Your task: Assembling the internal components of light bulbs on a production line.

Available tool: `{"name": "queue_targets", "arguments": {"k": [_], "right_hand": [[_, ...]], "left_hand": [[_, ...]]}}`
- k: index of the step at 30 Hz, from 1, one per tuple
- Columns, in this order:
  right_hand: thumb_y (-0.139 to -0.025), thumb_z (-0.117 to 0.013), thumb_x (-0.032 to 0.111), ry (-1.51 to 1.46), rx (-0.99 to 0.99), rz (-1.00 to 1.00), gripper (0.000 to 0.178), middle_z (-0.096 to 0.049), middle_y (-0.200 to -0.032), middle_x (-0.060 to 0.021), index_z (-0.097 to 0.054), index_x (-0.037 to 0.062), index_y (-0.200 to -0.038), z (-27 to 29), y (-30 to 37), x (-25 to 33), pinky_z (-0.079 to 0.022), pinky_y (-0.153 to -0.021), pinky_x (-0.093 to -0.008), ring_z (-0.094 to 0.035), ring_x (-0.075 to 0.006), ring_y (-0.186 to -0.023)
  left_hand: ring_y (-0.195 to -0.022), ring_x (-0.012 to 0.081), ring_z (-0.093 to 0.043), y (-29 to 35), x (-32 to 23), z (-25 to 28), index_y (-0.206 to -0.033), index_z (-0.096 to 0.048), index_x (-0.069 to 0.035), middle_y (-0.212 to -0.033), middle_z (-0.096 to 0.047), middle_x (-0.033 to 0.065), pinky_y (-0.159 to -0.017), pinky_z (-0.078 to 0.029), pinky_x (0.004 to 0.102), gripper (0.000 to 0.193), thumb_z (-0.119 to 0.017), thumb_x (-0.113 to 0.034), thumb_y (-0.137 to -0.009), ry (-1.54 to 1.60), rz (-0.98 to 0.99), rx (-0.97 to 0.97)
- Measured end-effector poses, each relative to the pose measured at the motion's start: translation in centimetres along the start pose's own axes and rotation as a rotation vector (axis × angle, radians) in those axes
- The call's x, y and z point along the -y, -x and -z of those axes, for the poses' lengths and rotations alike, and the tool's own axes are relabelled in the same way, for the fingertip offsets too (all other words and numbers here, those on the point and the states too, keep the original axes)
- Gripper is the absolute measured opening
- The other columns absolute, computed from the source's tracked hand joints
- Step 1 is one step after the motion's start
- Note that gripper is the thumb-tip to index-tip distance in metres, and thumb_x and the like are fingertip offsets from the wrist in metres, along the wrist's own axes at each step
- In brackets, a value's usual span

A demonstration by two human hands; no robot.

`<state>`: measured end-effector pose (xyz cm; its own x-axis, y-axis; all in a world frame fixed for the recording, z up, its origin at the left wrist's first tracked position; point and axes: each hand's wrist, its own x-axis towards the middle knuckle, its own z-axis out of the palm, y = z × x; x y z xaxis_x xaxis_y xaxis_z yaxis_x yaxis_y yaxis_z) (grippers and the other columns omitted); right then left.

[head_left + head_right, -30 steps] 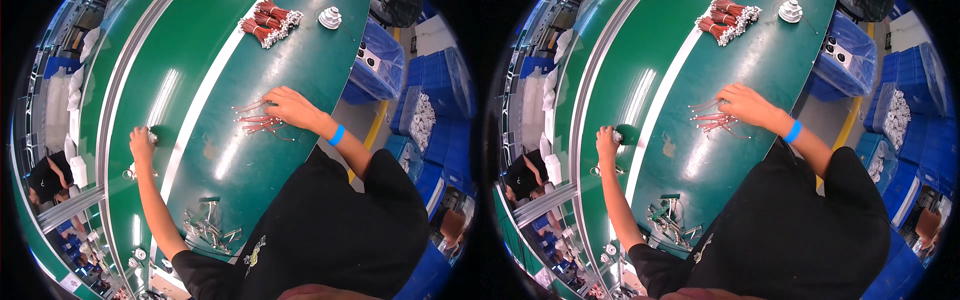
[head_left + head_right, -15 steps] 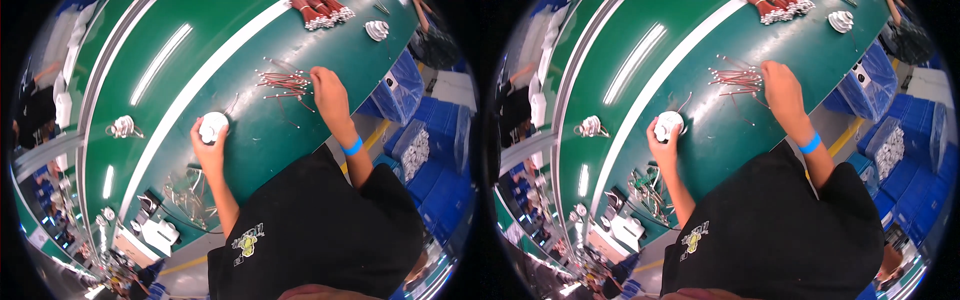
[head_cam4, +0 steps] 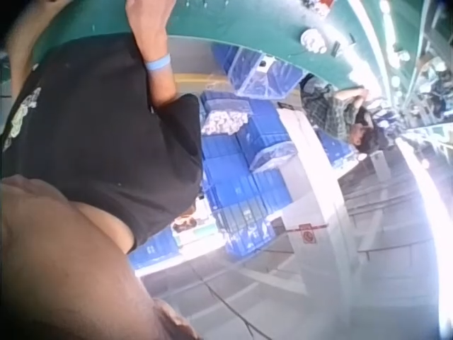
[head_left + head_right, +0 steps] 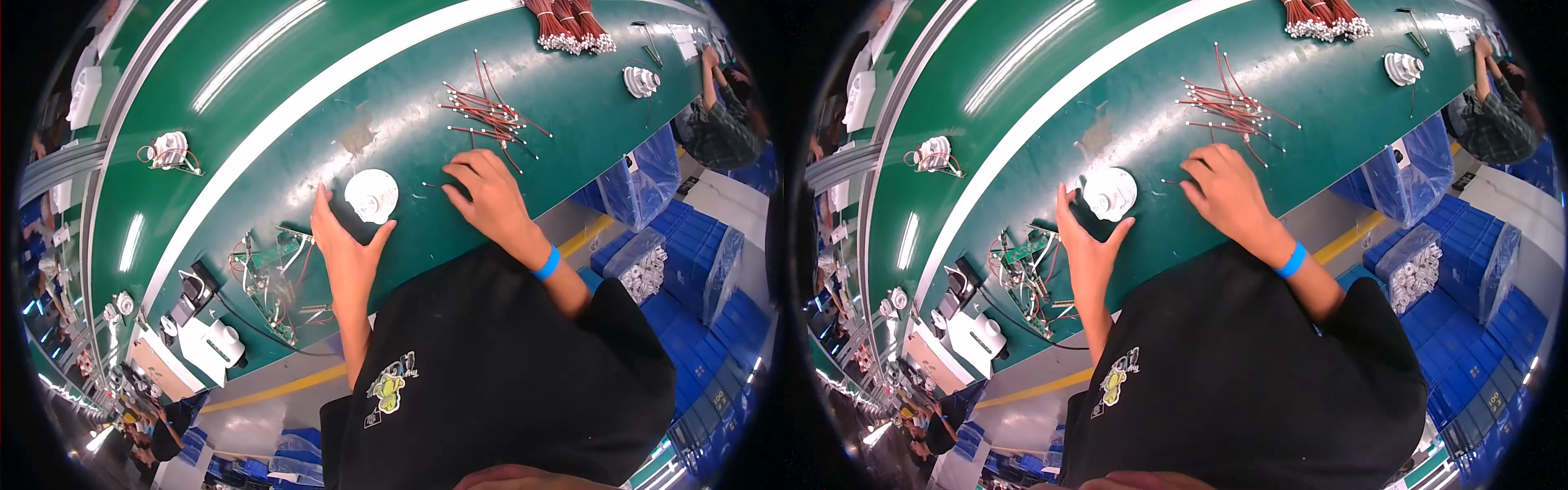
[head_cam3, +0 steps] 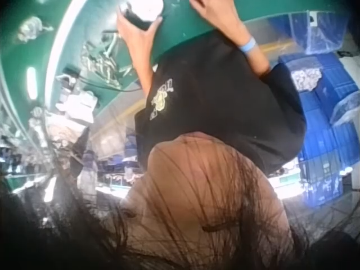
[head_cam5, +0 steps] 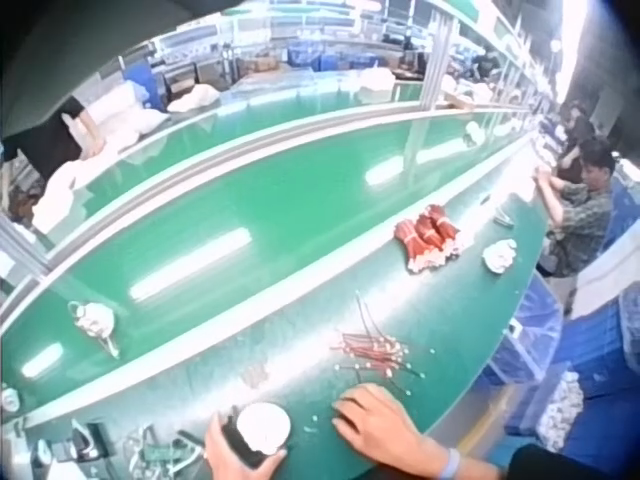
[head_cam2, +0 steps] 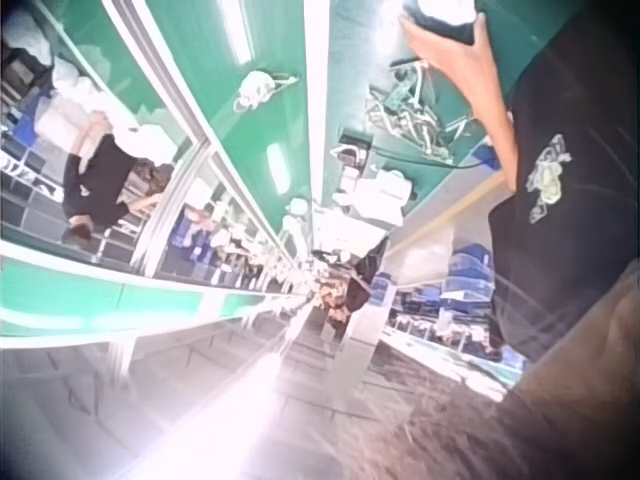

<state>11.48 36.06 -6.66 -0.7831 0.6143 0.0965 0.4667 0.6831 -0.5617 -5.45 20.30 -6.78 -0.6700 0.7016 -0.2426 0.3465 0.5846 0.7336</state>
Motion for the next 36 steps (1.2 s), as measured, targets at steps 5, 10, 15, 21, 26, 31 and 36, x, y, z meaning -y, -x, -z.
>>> {"name": "queue_targets", "arguments": {"k": [5, 10, 15, 21, 26, 31, 36], "right_hand": [[-0.077, -0.073, 0.01, -0.047, 0.09, 0.075, 0.02, -0.058, -0.101, -0.0083, -0.064, 0.0045, -0.094, -2.5, -0.2, 0.2, -0.046, -0.082, -0.0376, -0.055, -0.0261, -0.097], [-0.087, -0.069, 0.01, -0.291, 0.161, -0.154, 0.011, -0.064, -0.091, -0.0065, -0.064, 0.0029, -0.094, -2.1, -0.3, 1.4, -0.048, -0.077, -0.0337, -0.061, -0.0208, -0.086], [-0.094, -0.065, 0.011, -0.933, 0.375, -0.492, 0.013, -0.069, -0.092, -0.0034, -0.064, -0.0007, -0.098, -2.1, -1.3, 1.7, -0.051, -0.077, -0.0271, -0.063, -0.0091, -0.087], [-0.093, -0.064, 0.008, -1.247, 0.347, -0.515, 0.013, -0.069, -0.094, -0.003, -0.065, -0.0008, -0.103, -4.3, -0.2, 1.1, -0.051, -0.08, -0.026, -0.063, -0.0089, -0.089], [-0.089, -0.068, 0.006, -1.335, 0.27, -0.503, 0.019, -0.069, -0.092, -0.0027, -0.063, 0.0009, -0.106, -4.3, -0.1, 1.5, -0.049, -0.079, -0.0252, -0.063, -0.0085, -0.086], [-0.087, -0.068, 0.004, -1.311, 0.232, -0.516, 0.019, -0.068, -0.09, -0.0033, -0.062, 0.0011, -0.105, -3.8, 0.0, 2.0, -0.049, -0.081, -0.026, -0.063, -0.0084, -0.086], [-0.087, -0.067, 0.003, -1.27, 0.216, -0.513, 0.019, -0.068, -0.089, -0.0043, -0.061, 0.0004, -0.105, -3.7, 0.0, 2.1, -0.049, -0.082, -0.0264, -0.063, -0.0088, -0.086]], "left_hand": [[-0.129, 0.0395, -0.04, -1.4, 0.0, -0.5, -0.15, -0.022, 0.0, -0.137, -0.049, 0.0197, -0.111, -0.03, 0.0463, 0.106, -0.086, -0.011, -0.066, 0.091, -0.172, 0.032], [-0.129, 0.0389, -0.042, -1.5, 0.0, -0.1, -0.15, -0.023, -0.003, -0.13, -0.056, 0.0179, -0.112, -0.029, 0.0466, 0.103, -0.084, -0.007, -0.067, 0.128, -0.113, 0.153], [-0.13, 0.039, -0.043, -1.2, 0.7, 0.5, -0.149, -0.027, -0.006, -0.129, -0.057, 0.0133, -0.116, -0.025, 0.0493, 0.098, -0.082, -0.012, -0.069, 0.106, -0.178, 0.266], [-0.132, 0.0412, -0.041, -1.3, 1.4, 0.2, -0.139, -0.04, -0.005, -0.132, -0.057, 0.0097, -0.118, -0.022, 0.0504, 0.082, -0.083, -0.015, -0.069, 0.014, -0.247, 0.332], [-0.138, 0.0418, -0.033, -1.4, 0.8, 0.2, -0.136, -0.046, -0.008, -0.136, -0.054, 0.0073, -0.116, -0.023, 0.0497, 0.077, -0.084, -0.019, -0.07, -0.046, -0.171, 0.341], [-0.139, 0.042, -0.03, -1.3, 0.9, 0.2, -0.136, -0.046, -0.008, -0.137, -0.053, 0.0063, -0.116, -0.023, 0.0493, 0.076, -0.083, -0.02, -0.071, -0.053, -0.18, 0.362], [-0.134, 0.0383, -0.038, -1.4, 0.8, 0.1, -0.135, -0.047, -0.005, -0.135, -0.055, 0.0078, -0.117, -0.022, 0.0494, 0.075, -0.083, -0.019, -0.071, -0.032, -0.161, 0.367]]}}
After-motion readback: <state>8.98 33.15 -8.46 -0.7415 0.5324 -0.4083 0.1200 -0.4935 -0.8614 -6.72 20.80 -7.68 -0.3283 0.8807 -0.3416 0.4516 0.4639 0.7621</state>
